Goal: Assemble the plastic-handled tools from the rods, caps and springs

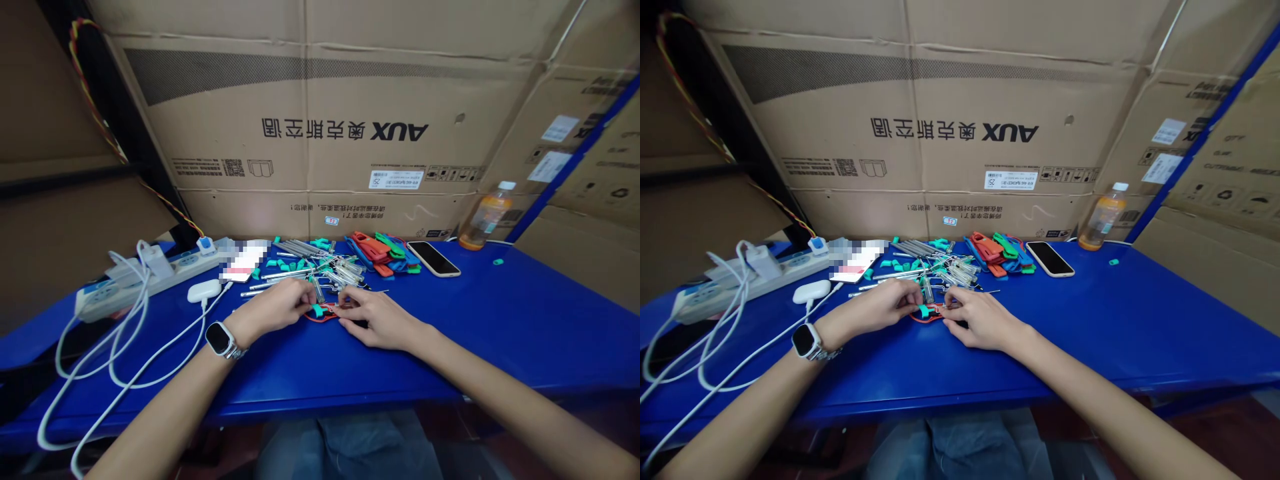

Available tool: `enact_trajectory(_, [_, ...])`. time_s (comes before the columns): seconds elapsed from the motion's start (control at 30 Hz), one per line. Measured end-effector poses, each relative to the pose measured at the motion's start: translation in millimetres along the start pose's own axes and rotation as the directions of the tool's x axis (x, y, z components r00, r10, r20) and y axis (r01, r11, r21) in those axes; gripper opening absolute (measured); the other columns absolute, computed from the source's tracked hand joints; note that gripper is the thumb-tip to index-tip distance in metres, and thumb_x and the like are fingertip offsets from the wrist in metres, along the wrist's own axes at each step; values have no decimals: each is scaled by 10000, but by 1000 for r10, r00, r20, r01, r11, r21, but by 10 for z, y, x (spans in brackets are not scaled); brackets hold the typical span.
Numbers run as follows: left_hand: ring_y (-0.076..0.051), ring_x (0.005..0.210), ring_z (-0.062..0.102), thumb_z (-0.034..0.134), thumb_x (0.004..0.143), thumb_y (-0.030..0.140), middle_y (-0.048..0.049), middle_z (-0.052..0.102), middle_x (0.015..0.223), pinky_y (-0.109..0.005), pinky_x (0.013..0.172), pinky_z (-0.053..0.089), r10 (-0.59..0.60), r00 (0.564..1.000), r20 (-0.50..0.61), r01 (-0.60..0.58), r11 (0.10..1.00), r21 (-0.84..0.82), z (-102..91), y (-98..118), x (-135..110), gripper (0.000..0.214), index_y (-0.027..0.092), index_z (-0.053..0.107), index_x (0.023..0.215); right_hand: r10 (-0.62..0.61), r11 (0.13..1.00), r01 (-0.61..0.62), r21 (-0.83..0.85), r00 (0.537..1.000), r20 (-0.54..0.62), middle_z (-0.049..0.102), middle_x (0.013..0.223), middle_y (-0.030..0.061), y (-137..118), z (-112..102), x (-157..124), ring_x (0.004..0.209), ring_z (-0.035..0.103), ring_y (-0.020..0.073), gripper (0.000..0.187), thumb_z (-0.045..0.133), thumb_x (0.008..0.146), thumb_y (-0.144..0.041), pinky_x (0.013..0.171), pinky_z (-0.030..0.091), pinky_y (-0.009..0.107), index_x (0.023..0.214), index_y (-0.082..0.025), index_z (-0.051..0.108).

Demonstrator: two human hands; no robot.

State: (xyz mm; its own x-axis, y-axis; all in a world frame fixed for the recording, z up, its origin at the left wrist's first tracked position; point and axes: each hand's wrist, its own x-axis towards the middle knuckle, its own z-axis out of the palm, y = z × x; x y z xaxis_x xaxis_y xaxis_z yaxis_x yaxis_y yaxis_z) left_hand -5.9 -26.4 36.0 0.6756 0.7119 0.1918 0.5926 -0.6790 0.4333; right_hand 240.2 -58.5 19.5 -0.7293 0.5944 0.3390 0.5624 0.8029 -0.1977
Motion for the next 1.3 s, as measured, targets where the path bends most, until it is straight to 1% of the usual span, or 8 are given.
enact_trajectory(0.3, [-126, 576, 567, 567, 830, 127, -10, 655, 687, -223, 561, 414, 6, 1000, 5, -5, 996, -86, 3, -4, 18, 98, 164, 658, 829, 18, 999, -21, 35, 998, 65, 586, 1121, 87, -16, -52, -2, 781, 622, 148, 269, 518, 941, -249, 752, 513, 312, 1093, -211, 738])
enact_trajectory(0.4, [-117, 563, 559, 577, 839, 138, -11, 663, 694, -218, 557, 418, 24, 1000, 2, -23, 995, -101, -13, 5, 27, 99, 163, 670, 821, 69, 994, -77, 83, 993, 94, 581, 1133, 80, -43, -99, 20, 810, 628, 151, 248, 551, 922, -252, 772, 511, 305, 1100, -215, 720])
enact_trajectory(0.6, [-151, 684, 616, 618, 829, 129, -26, 691, 770, -247, 651, 459, 32, 999, 25, -28, 989, -142, 55, -5, 55, 61, 163, 668, 820, 239, 968, -233, 90, 969, -58, 605, 996, 64, -203, 38, 260, 795, 604, 168, 188, 620, 873, -337, 687, 455, 281, 993, -194, 630])
enact_trajectory(0.73, [-150, 675, 601, 626, 832, 145, -13, 660, 750, -251, 643, 453, 42, 999, -2, -42, 989, -141, 71, -31, 38, 29, 164, 640, 817, 332, 941, -326, 92, 941, -65, 625, 842, 21, -261, 189, 372, 678, 566, 147, 139, 624, 814, -226, 582, 369, 247, 941, -201, 571])
enact_trajectory(0.87, [-168, 783, 598, 682, 825, 202, -31, 629, 884, -278, 716, 473, 93, 996, -11, -94, 991, -92, 54, -67, -21, 52, 178, 668, 869, 343, 937, -332, 112, 934, -99, 646, 857, 29, -234, 242, 346, 694, 575, 145, 104, 603, 792, -176, 608, 373, 242, 893, -200, 594])
enact_trajectory(0.97, [-191, 905, 607, 656, 877, 236, -47, 626, 952, -303, 819, 475, 165, 986, 25, -163, 985, -60, 75, -106, -46, 66, 200, 711, 883, 343, 938, -335, 90, 934, -101, 658, 886, 37, -218, 249, 320, 735, 602, 158, 95, 585, 801, -182, 644, 389, 252, 871, -198, 648])
enact_trajectory(1.03, [-195, 908, 605, 628, 904, 240, -50, 624, 933, -301, 816, 476, 188, 981, 37, -187, 982, -34, 95, -119, -45, 104, 203, 723, 885, 350, 937, -346, 55, 931, -101, 659, 886, 41, -227, 245, 320, 745, 611, 167, 104, 585, 811, -204, 646, 388, 260, 865, -196, 674])
enact_trajectory(1.3, [-196, 888, 596, 602, 924, 260, -60, 613, 937, -300, 804, 478, 158, 986, 50, -158, 987, 1, 119, -118, -30, 155, 177, 713, 853, 420, 903, -423, -77, 906, -61, 641, 877, 41, -321, 174, 370, 742, 613, 170, 113, 570, 829, -227, 599, 332, 269, 832, -198, 679])
